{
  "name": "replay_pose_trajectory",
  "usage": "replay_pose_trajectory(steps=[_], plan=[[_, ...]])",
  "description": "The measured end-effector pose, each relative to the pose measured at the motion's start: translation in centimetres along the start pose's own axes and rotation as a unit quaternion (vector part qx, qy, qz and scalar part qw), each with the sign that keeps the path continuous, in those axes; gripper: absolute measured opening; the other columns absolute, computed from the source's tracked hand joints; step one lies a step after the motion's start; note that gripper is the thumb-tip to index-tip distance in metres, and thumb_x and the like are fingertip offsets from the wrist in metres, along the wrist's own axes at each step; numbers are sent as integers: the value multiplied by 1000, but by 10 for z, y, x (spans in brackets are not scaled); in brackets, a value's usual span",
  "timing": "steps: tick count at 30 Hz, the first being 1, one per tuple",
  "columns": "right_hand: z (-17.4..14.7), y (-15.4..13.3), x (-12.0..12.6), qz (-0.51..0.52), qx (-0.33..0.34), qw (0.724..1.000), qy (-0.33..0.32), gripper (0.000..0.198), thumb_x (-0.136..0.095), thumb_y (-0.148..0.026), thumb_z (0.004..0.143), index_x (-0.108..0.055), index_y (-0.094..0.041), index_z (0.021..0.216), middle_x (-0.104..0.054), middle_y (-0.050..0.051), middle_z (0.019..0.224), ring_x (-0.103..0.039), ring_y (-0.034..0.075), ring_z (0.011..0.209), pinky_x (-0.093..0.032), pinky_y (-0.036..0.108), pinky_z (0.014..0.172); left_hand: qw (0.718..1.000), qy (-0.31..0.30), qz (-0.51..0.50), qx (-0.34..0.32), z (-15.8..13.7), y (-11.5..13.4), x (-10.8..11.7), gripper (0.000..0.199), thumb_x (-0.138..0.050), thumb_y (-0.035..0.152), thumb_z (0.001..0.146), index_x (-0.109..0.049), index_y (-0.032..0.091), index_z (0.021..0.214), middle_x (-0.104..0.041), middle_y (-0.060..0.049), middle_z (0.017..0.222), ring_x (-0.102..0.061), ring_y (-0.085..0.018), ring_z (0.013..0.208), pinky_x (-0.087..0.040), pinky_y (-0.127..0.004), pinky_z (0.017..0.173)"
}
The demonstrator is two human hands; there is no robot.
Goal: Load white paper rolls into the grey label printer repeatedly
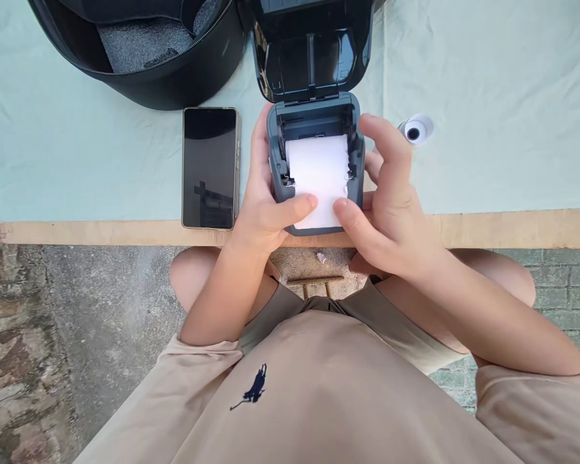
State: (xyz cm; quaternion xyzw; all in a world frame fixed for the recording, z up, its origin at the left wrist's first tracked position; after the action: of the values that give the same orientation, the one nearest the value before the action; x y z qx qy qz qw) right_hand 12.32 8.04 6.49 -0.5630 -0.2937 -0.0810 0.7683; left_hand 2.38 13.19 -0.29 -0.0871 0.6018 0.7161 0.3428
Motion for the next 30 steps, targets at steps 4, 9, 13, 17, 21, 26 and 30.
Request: replay_pose_trajectory(steps=[4,9,13,17,21,26,30], plan=[[2,9,-4,126,-39,991,-11,62,-49,-30,89,-12,-38,138,-12,2,152,-42,18,129,-61,24,71,999,15,7,-35,0,-3,9,107,-83,30,34,-34,37,129,-56,-2,128,-59,-29,114,-56,-40,88],[3,9,1,128,-34,991,26,62,-50,-30,89,-14,-35,139,-12,3,153,-43,18,128,-60,26,79,1000,23,5,4,-6,4,-4,66,-79,33,53,-52,27,113,-67,-2,96,-68,-21,84,-55,-29,64],[3,5,4,82,-7,996,45,62,-48,-30,89,-14,-31,141,-15,6,152,-44,19,128,-58,29,84,998,35,10,60,-13,11,-13,50,-74,25,64,-55,26,110,-65,-2,94,-66,-22,88,-55,-31,70],[4,5,0,60,-13,998,16,61,-44,-30,91,-13,-31,142,-17,6,153,-41,20,130,-59,24,76,997,40,1,61,-14,13,-13,52,-76,24,62,-56,28,110,-66,-1,94,-66,-22,88,-56,-31,70],[5,5,0,59,-19,998,8,61,-44,-29,90,-13,-30,142,-19,6,152,-41,20,130,-59,24,75,997,39,-4,71,-14,7,-11,53,-76,22,62,-55,29,111,-66,0,98,-66,-23,96,-56,-32,73],[6,5,3,69,-10,997,15,53,-38,-29,91,-19,-27,140,-23,6,151,-42,20,130,-51,38,99,997,40,3,71,-13,6,-10,54,-77,30,61,-56,32,110,-68,2,97,-65,-26,99,-56,-40,74],[6,3,4,50,7,999,15,49,-35,-31,93,-20,-27,140,-25,5,150,-45,19,127,-45,40,106,994,67,12,83,-13,-1,-4,42,-69,38,67,-57,34,107,-69,2,98,-51,-30,123,-48,-52,97]])
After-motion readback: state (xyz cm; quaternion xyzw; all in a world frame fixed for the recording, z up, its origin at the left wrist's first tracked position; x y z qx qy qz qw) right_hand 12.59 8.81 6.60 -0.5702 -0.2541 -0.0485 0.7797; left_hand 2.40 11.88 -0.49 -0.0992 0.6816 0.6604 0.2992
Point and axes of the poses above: each hand's wrist, its own z-axis towards the middle knuckle, its own x-axis out of the back of the hand, y = z × x, the point moved 10 cm from there along z, towards the middle knuckle
